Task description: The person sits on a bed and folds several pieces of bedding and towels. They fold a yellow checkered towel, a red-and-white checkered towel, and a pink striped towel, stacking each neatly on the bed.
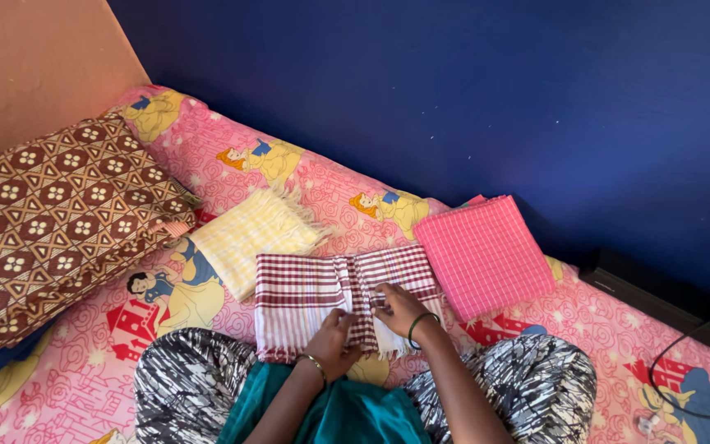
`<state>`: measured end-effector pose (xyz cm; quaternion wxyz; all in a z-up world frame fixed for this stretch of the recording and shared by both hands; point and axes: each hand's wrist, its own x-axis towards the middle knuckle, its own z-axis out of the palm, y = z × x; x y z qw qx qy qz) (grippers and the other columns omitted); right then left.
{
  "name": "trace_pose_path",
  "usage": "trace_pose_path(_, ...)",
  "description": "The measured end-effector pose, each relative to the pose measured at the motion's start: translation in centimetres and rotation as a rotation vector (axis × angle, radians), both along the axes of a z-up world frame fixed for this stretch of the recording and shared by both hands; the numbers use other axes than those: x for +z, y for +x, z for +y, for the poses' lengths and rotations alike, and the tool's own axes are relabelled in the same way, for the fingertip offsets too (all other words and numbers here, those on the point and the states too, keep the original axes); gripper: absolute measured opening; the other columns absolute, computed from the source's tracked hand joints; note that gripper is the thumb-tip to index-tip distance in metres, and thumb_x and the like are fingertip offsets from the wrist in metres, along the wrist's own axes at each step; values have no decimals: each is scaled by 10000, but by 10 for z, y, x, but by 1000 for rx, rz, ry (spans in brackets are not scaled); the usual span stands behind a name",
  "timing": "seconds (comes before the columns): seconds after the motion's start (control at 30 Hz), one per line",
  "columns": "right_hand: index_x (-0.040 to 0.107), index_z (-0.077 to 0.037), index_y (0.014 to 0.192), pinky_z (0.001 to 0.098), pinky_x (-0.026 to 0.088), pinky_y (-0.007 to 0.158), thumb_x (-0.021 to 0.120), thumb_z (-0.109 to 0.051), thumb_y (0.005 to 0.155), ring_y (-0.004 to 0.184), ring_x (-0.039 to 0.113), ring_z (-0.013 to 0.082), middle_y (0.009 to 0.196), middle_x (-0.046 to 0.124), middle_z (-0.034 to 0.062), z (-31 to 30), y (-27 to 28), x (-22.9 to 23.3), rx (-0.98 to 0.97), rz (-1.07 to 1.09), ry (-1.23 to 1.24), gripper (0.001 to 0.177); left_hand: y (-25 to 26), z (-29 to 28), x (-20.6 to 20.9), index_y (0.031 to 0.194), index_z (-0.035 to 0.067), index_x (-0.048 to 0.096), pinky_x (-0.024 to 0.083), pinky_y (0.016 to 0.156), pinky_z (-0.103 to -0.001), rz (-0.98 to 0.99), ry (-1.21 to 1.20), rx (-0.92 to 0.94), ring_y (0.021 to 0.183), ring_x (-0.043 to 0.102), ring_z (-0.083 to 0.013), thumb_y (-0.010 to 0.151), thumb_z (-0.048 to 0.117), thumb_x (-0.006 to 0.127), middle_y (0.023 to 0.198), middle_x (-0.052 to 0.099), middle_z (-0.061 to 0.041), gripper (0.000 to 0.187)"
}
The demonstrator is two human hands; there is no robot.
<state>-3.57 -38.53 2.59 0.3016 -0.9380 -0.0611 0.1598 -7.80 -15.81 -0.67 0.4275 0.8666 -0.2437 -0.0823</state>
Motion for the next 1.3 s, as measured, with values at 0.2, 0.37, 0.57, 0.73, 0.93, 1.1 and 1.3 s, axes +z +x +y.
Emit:
trace_pose_path(0.2, 594, -66, 1244, 442, 559, 829, 653, -210, 954, 920, 702, 301, 1011, 721, 155, 8, 0, 14, 1, -49, 24, 329, -5, -4, 12, 1199, 71, 668, 496, 1007, -450, -23, -25, -114, 1200, 556, -420, 805, 178, 773, 1320, 586, -214, 422)
trace_pose_path(0.37, 628, -75, 1163, 429, 561, 782, 579, -147, 993, 857, 702, 299, 980, 704, 146, 31, -4, 18, 17, -94, 49, 192, -6, -4, 12, 1175, 65, 652, 503, 1015, -433, 26, 57, -141, 1184, 582, -378, 833, 187, 745, 1209, 650, -162, 375)
trace_pose_path(0.57, 680, -56, 1032, 440, 552, 799, 643, -38, 866, 929, 679, 358, 995, 688, 151, 54, -13, 4, 238, -295, 156, 171, -29, -23, -16, 1353, 4, 507, 390, 1123, -499, -24, 406, -251, 1315, 464, -441, 874, 224, 690, 1395, 485, -275, 559)
trace_pose_path(0.73, 697, -79, 977, 429, 554, 822, 629, -32, 883, 943, 682, 336, 994, 690, 114, 50, -10, -14, 232, -275, 172, 126, -62, -47, -27, 1455, 28, 447, 334, 1111, -599, -26, 543, -125, 1421, 299, -550, 911, 221, 648, 1538, 296, -323, 611)
trace_pose_path(0.93, 720, -78, 763, 434, 546, 794, 651, -43, 816, 910, 664, 311, 932, 642, 111, 42, -7, -32, 318, -163, 57, 94, -71, -42, 29, 1375, 93, 516, 443, 1031, -554, 141, 456, -153, 1261, 502, -472, 927, 252, 612, 1475, 426, -234, 485)
trace_pose_path(1.1, 747, -100, 814, 433, 542, 835, 641, -74, 816, 956, 662, 314, 963, 650, 112, 42, -8, -34, 323, -134, 34, 109, -36, -11, 60, 1178, 158, 661, 558, 869, -502, 268, 307, 237, 981, 699, -375, 991, 321, 571, 1100, 735, -170, 264)
trace_pose_path(1.3, 753, -96, 826, 455, 534, 871, 643, -78, 809, 993, 651, 332, 984, 645, 127, 44, -9, -21, 332, -117, 17, 113, 3, 13, 19, 1083, 58, 626, 531, 871, -494, -43, 233, 306, 1044, 614, -392, 850, 180, 663, 1126, 635, -190, 266)
